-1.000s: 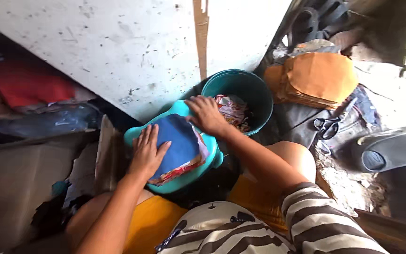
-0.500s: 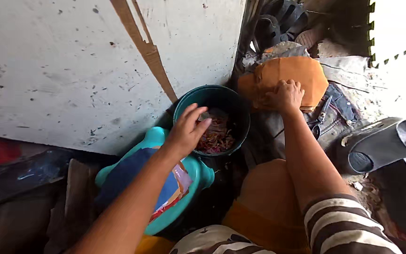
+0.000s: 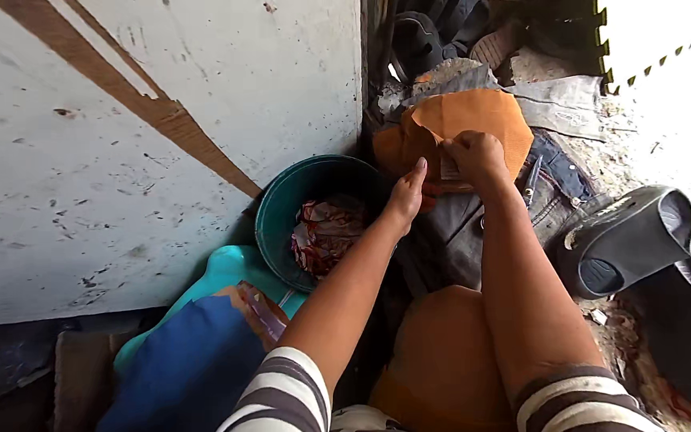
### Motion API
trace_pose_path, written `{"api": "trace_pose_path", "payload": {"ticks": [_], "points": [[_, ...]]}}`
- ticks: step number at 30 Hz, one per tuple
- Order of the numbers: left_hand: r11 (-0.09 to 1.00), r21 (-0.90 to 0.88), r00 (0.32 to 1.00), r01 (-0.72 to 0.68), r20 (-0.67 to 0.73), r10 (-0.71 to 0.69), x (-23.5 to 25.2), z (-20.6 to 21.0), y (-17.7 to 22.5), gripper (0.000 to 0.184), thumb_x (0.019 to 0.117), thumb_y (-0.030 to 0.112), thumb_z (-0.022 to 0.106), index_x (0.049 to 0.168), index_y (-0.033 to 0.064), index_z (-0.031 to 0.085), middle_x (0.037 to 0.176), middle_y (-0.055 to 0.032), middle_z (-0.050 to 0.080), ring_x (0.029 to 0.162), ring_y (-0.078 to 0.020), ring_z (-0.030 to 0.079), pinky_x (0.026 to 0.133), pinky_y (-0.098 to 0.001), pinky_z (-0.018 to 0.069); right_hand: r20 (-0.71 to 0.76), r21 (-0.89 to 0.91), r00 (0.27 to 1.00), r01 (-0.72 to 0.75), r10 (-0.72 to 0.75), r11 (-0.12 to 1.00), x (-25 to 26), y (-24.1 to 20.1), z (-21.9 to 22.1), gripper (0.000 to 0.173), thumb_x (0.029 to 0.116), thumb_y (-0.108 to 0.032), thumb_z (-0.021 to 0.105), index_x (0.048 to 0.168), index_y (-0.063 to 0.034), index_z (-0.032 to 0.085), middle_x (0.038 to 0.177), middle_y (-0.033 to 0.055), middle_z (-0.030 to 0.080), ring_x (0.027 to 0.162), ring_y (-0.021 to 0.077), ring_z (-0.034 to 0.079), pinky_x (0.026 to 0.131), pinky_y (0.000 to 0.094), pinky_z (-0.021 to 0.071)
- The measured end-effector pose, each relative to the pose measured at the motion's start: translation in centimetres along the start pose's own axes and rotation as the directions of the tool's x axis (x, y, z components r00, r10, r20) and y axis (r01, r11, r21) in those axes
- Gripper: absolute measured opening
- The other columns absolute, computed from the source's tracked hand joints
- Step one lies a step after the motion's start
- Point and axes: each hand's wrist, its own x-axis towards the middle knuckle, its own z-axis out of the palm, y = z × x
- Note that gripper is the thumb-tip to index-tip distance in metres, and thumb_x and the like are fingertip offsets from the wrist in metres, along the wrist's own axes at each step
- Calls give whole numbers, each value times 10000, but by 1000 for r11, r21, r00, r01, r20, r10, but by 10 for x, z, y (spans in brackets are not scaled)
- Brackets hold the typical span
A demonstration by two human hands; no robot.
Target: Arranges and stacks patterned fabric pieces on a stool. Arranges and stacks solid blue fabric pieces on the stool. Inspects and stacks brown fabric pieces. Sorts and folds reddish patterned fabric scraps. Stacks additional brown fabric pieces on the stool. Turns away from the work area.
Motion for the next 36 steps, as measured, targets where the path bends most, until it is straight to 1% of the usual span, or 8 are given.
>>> {"api": "trace_pose_path", "payload": {"ticks": [5,9,15,18,22,26,29,36], "points": [[989,-145,998,-11,-62,2,19,8,-2,658,1084,575,269,1211,21,600,841,-65,633,662,-146,579,658,-302,516,21,26,999,49,-50,998,-2,5,-6,394,1069,-356,544,1057,-2,716,981,220,692,974,384,655,882,621,470],[971,-241,996,-1,-82,-20,27,12,1,552,1075,567,354,1026,71,592,749,-8,569,606,-112,532,612,-280,496,78,211,996,17,-35,977,-15,19,-24,470,1091,-412,455,967,-33,705,810,94,638,718,209,601,713,472,507],[990,-1,979,-141,-150,139,43,23,10,298,1066,311,554,900,64,542,689,20,456,550,-74,416,532,-236,387,532,200,837,-272,129,941,-42,20,-23,717,1084,-588,281,1053,-3,695,786,106,690,661,216,666,635,395,564],[979,64,963,-194,-180,203,46,27,21,256,1031,241,622,867,69,528,731,-9,477,590,-101,448,557,-268,417,565,359,819,-349,96,866,-40,37,-21,807,1037,-696,219,1110,-49,696,774,84,719,626,187,679,556,334,545],[968,-3,954,-251,-172,247,40,28,35,241,1026,229,626,860,91,519,688,17,429,556,-89,415,537,-256,404,267,786,935,-352,233,508,-38,37,-25,754,1029,-693,275,1188,-33,602,806,78,723,653,173,682,588,328,563],[968,-12,957,-251,-155,246,36,28,36,252,1027,212,624,837,102,502,662,25,407,537,-86,391,517,-246,378,34,988,907,-95,420,124,-25,36,-21,488,1050,-343,572,1430,-65,442,1198,189,648,948,317,714,752,496,633],[982,41,975,-183,-124,187,25,25,32,238,1047,281,599,992,51,576,761,-12,532,568,-78,461,534,-227,417,-62,969,883,-58,465,241,-19,34,-11,372,991,-19,588,1347,-27,483,1152,195,632,937,307,702,735,507,626],[991,-115,997,-69,-26,67,-42,-13,26,700,1068,623,251,1501,101,425,1240,-128,669,918,-192,687,816,-358,566,-115,951,968,43,223,305,-36,-10,-9,295,995,15,577,1280,-38,525,1059,128,651,872,234,706,735,447,632]]}}
